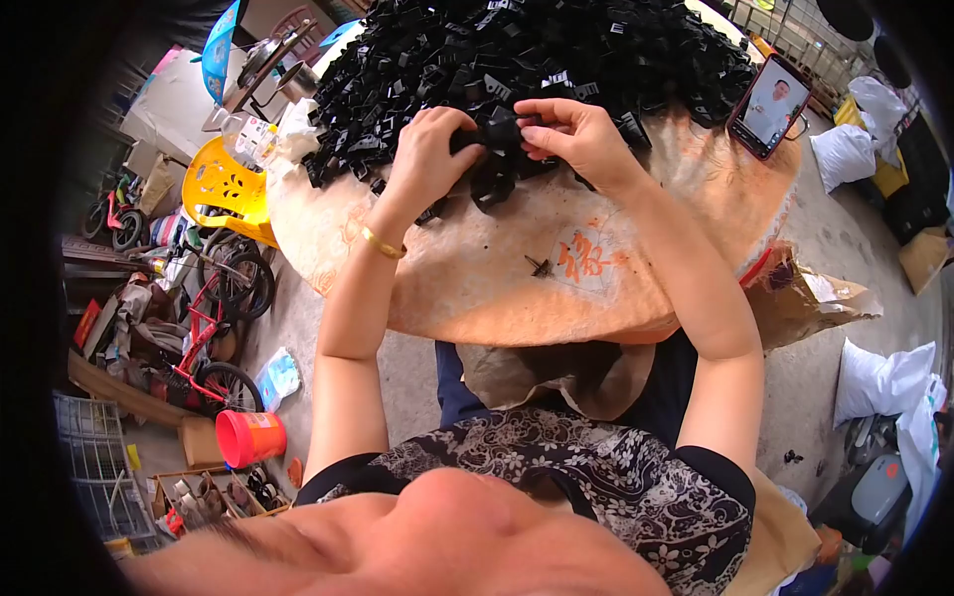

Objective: The person sorts black plastic parts on a table by hand.

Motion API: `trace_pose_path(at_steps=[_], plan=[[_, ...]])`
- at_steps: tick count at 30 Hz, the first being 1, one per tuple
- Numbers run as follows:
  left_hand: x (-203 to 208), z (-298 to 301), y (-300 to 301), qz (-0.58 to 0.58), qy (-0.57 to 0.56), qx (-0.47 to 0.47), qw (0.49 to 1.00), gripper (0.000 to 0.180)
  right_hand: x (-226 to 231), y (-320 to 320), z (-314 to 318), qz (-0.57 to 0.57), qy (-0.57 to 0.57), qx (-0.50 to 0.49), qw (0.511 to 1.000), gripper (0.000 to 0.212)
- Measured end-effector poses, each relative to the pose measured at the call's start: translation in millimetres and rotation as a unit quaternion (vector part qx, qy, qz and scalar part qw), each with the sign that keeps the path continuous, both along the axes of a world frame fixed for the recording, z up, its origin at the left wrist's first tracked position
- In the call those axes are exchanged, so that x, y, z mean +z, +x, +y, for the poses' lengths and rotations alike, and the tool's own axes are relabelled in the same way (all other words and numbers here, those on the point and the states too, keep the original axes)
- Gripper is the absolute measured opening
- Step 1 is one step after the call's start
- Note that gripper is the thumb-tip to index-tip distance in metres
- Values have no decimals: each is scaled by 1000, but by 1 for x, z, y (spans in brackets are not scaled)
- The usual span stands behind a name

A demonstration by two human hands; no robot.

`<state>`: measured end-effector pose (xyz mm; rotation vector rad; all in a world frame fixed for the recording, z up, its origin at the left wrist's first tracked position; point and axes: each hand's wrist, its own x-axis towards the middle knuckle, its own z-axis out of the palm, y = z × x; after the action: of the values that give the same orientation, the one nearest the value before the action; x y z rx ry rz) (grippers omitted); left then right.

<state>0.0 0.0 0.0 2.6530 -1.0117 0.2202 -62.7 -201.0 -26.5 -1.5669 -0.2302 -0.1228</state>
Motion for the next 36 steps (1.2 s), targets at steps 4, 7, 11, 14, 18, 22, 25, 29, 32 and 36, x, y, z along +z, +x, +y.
trace_pose_path(at_steps=[4,7,11,14,18,22,25,29,32,36], plan=[[-4,-2,-9,69,-247,-70,964,27,1,-6,14,-30,84,-2,996,33],[-11,-6,-9,239,-379,-103,888,31,-1,-8,19,-89,2,-34,995,26],[-15,-11,-9,325,-442,-132,826,31,2,-10,16,-109,-59,-52,991,22],[-10,-12,-15,362,-466,-113,799,30,2,-10,15,-81,-57,-44,994,21],[-11,-11,-14,342,-460,-121,810,26,-1,-11,15,-154,-135,-69,976,19],[-13,-12,-12,356,-466,-102,804,28,7,-16,19,-308,-304,-170,885,19],[-16,-11,-15,392,-470,-118,782,33,10,-23,25,-306,-350,-202,862,21],[-14,-16,-22,349,-489,-120,790,34,5,-20,27,-322,-327,-213,863,30],[-11,-15,-24,358,-515,-111,771,30,1,-14,26,-245,-216,-193,925,42],[-3,-12,-28,391,-488,-158,764,35,7,-8,1,-100,-115,-6,988,58]])
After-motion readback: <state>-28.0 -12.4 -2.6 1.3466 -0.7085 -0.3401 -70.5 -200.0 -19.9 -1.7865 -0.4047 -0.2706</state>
